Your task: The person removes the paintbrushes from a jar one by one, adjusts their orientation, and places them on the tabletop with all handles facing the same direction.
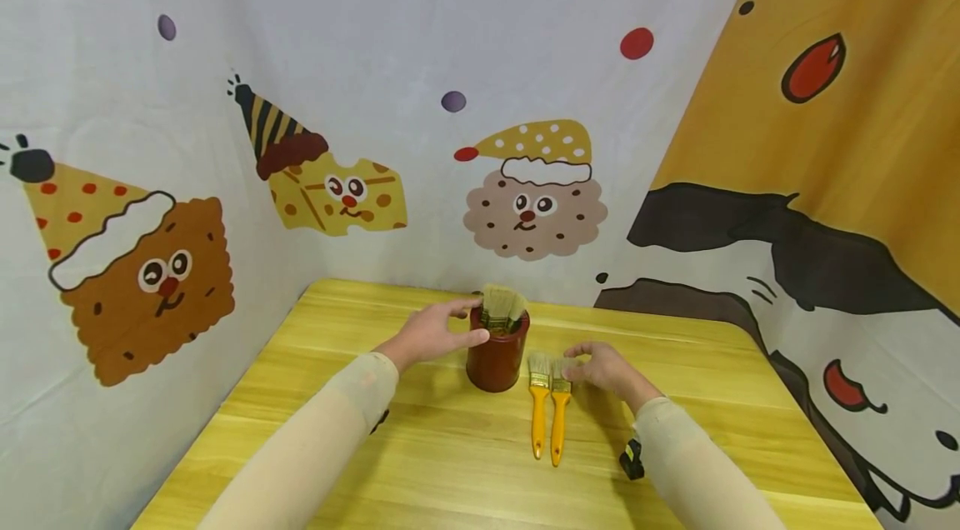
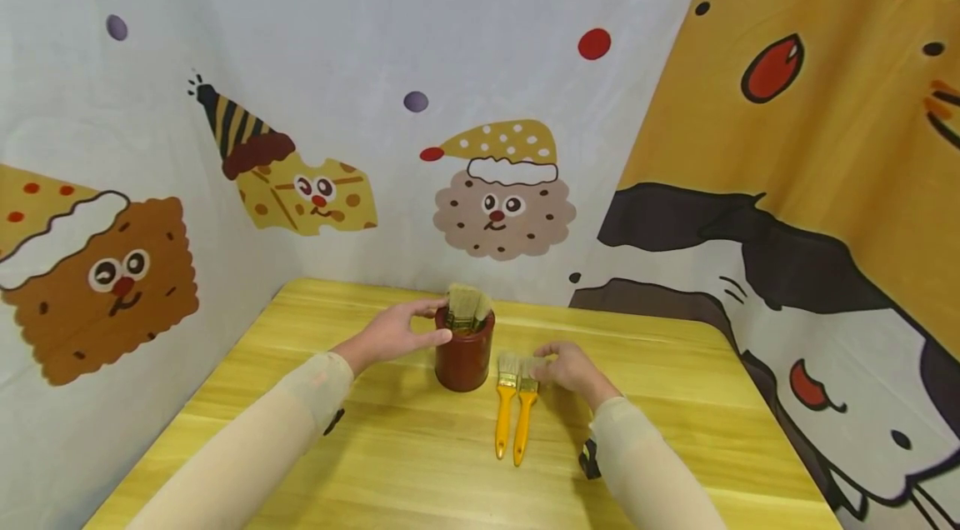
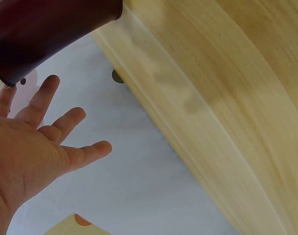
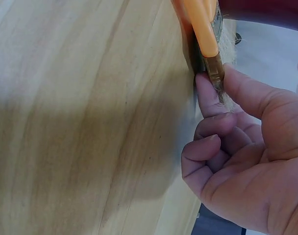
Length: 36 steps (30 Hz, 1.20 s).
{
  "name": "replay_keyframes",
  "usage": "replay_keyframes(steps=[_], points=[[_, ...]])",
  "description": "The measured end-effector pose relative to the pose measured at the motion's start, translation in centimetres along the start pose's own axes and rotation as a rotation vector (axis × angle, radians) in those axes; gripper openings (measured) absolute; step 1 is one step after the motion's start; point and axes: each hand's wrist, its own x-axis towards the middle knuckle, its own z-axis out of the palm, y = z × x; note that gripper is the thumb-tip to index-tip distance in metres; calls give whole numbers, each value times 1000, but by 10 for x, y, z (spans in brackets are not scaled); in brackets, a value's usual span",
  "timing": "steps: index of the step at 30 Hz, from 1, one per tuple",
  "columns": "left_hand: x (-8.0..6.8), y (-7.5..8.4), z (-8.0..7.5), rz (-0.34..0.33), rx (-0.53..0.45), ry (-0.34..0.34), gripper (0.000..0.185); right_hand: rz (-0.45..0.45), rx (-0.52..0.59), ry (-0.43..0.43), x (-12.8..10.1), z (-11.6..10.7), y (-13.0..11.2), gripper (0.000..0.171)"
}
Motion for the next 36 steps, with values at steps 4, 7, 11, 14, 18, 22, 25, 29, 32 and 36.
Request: replay_keyframes(steps=[4,7,11,14,18,22,25,29,32,36], points=[[0,0,1,1,-3,-2,78,-9,-15,4,0,0,1,40],[0,1,1,-1,-4,-1,78,-22,-30,3,-1,0,1,42],[0,1,1,-4,-7,2,77,-36,-37,-4,-3,0,1,43],[0,1,2,-4,-20,4,75,-45,-42,-6,-4,0,2,43],[0,0,2,-3,-40,2,75,-49,-53,-2,-4,1,4,43],[0,-1,3,4,-53,0,75,-58,-47,-2,-6,-1,2,44],[0,-1,5,25,-60,-2,75,-73,-47,21,-6,-7,0,47],[-1,-2,8,31,-70,-14,76,-124,-15,61,-2,-18,-7,49],[0,-4,9,17,-67,-11,74,-191,37,56,1,-27,-19,48],[2,-4,7,8,-59,12,72,-276,84,43,3,-36,-45,49]])
